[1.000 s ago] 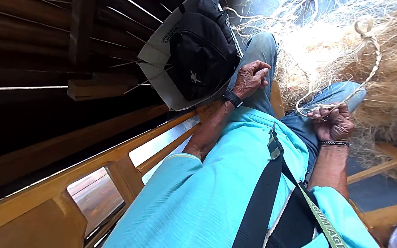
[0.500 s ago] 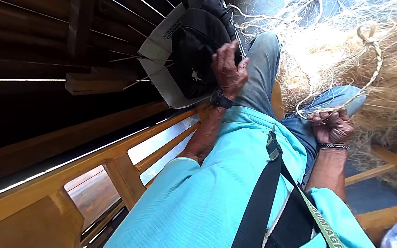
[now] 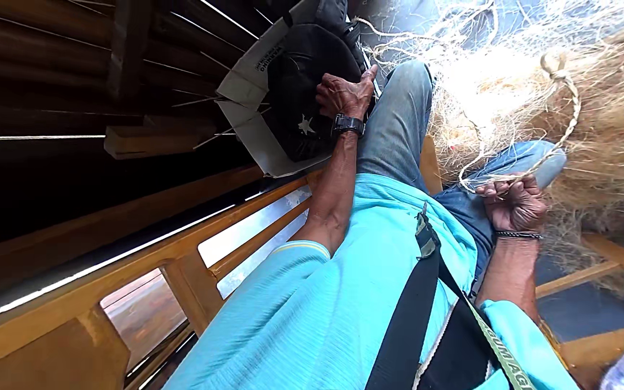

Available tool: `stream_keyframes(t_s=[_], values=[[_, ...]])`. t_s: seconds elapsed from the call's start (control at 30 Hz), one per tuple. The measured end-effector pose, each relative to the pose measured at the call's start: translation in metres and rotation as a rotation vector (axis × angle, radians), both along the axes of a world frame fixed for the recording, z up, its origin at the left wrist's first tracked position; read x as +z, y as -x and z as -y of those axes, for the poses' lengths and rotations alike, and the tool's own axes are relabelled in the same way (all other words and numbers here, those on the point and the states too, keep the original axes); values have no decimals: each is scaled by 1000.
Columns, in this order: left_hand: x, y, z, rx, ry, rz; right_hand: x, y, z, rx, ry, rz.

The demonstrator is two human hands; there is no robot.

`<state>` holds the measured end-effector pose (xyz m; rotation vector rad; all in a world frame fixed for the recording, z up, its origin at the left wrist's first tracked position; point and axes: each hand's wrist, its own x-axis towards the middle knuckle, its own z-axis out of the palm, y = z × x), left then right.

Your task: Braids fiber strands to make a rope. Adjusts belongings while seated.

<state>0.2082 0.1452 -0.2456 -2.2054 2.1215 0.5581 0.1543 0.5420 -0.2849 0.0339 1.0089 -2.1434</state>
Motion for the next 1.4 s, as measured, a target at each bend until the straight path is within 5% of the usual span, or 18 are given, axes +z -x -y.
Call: stream_keyframes(t_s=[0.4, 0.63, 1.07, 1.2, 1.4], values=[[-6, -6, 18, -99, -106, -46, 1, 0, 2, 6, 34, 36], [-24, -61, 54, -203, -131, -474, -1, -1, -1, 0, 19, 21], [95, -202, 75, -63, -17, -1021, -2, 5, 3, 44, -10, 48], [116, -216, 85, -120, -38, -676, -4, 8, 4, 43, 13, 56], [72, -221, 87, 83, 6, -520, -4, 7, 5, 21, 50, 56]])
